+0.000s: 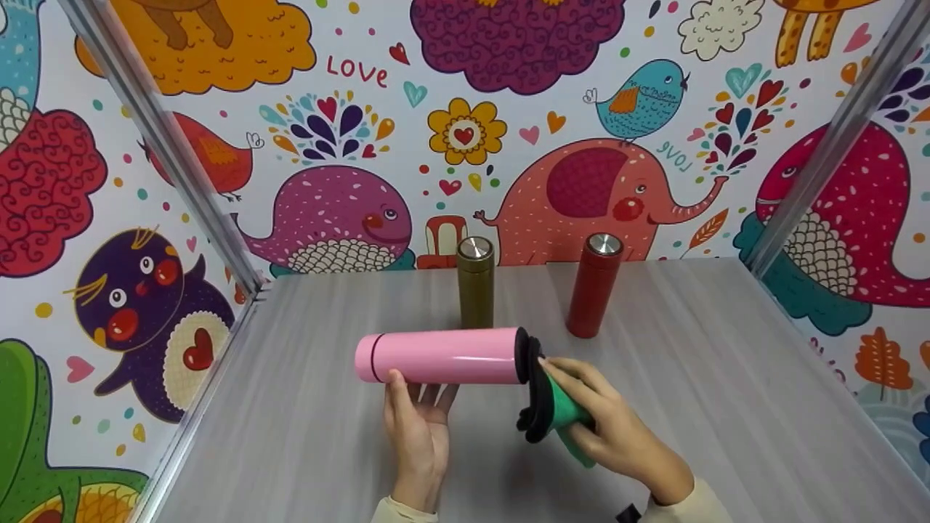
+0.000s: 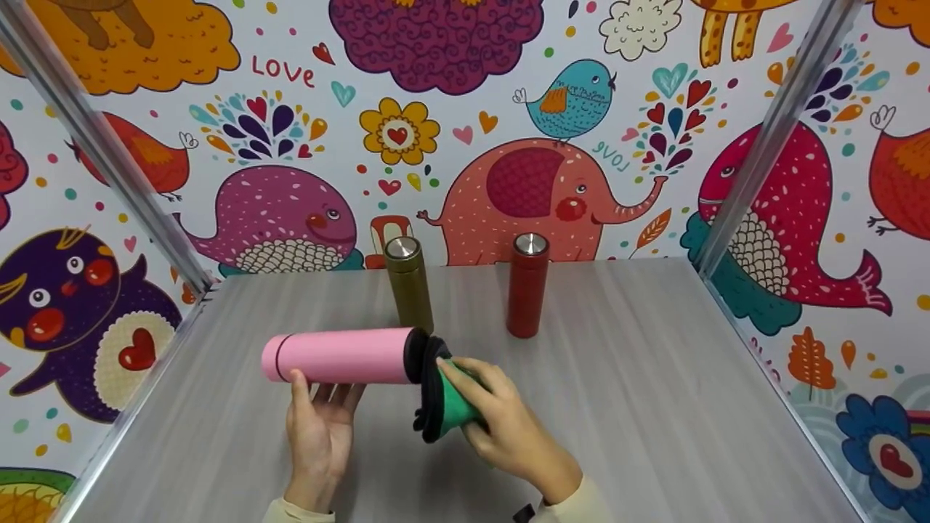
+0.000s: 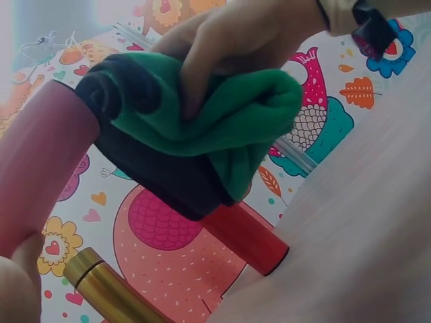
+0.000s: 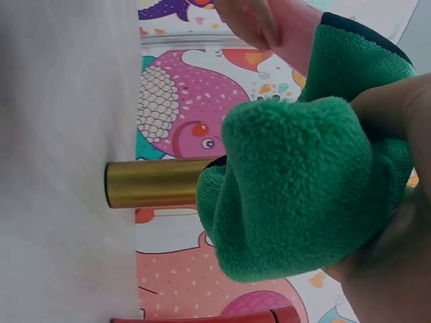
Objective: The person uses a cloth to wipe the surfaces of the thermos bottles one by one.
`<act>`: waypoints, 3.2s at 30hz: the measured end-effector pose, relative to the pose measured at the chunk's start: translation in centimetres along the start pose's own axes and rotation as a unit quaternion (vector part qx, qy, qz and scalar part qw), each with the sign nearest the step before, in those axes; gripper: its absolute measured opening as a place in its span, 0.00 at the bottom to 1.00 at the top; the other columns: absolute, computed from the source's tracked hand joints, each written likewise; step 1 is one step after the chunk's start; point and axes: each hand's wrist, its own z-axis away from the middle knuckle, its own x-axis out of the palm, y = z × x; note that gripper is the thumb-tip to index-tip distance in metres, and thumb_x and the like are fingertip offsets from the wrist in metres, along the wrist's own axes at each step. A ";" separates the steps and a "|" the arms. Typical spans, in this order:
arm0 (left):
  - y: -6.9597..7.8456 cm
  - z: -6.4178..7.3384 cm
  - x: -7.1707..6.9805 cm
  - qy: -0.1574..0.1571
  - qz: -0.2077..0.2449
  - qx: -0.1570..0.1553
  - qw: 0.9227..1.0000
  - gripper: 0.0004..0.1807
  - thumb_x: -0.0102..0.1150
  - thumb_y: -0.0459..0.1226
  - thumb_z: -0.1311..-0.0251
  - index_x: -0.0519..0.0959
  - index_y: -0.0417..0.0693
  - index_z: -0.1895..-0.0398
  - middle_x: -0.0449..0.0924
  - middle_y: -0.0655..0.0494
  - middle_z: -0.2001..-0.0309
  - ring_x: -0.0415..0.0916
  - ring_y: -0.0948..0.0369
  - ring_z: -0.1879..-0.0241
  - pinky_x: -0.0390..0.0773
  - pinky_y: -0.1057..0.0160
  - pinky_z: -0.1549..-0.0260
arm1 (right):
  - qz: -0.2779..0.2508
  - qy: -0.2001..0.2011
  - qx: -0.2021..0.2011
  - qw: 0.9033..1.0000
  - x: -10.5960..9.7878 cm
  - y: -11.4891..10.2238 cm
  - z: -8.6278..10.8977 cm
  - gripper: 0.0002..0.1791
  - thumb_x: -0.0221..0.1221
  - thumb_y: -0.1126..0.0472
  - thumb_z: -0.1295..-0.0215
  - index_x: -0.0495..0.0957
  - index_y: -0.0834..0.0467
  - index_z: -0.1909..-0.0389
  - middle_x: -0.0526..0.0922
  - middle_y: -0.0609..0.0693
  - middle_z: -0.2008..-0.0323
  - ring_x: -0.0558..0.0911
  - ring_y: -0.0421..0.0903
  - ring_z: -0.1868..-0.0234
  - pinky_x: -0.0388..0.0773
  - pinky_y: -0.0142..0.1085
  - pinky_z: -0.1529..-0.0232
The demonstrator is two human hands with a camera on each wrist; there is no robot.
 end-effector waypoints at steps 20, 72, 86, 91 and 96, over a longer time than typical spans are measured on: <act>-0.1 -0.2 -0.7 -0.025 -0.020 -0.013 0.999 0.26 0.47 0.51 0.24 0.62 0.46 0.32 0.69 0.44 0.45 0.77 0.49 0.51 0.78 0.43 0.48 | 0.036 0.021 -0.058 0.997 -0.4 -0.8 -1.6 0.44 0.63 0.80 0.54 0.70 0.59 0.30 0.71 0.55 0.34 0.72 0.50 0.42 0.70 0.29 0.40; 11.0 -15.8 -1.8 -0.052 -0.495 0.147 0.855 0.45 0.65 0.51 0.36 0.53 0.52 0.22 0.66 0.46 0.34 0.71 0.49 0.39 0.76 0.56 0.43 | -0.038 0.020 0.090 0.995 0.0 1.1 4.5 0.50 0.55 0.88 0.55 0.64 0.56 0.26 0.72 0.51 0.35 0.76 0.45 0.43 0.72 0.27 0.45; 10.4 -22.5 -4.9 -0.039 -0.622 0.103 0.775 0.49 0.65 0.48 0.35 0.46 0.48 0.20 0.57 0.41 0.26 0.60 0.45 0.30 0.64 0.47 0.33 | -0.032 -0.001 0.116 0.993 -0.1 1.5 5.4 0.48 0.56 0.85 0.50 0.63 0.56 0.25 0.71 0.50 0.35 0.75 0.44 0.42 0.74 0.29 0.45; 9.6 -22.9 -5.2 -0.030 -0.619 0.098 0.778 0.49 0.66 0.47 0.35 0.46 0.50 0.20 0.56 0.41 0.26 0.60 0.44 0.30 0.63 0.46 0.33 | -0.038 0.013 0.100 0.994 0.1 1.7 5.7 0.50 0.55 0.87 0.55 0.64 0.58 0.26 0.72 0.51 0.36 0.75 0.44 0.42 0.74 0.28 0.47; 9.5 -23.0 -4.9 -0.028 -0.615 0.098 0.782 0.49 0.65 0.48 0.34 0.45 0.50 0.20 0.55 0.42 0.25 0.59 0.44 0.29 0.62 0.46 0.32 | -0.047 0.016 0.101 0.994 0.5 1.9 5.8 0.50 0.57 0.87 0.56 0.64 0.59 0.26 0.73 0.52 0.37 0.74 0.44 0.41 0.74 0.27 0.46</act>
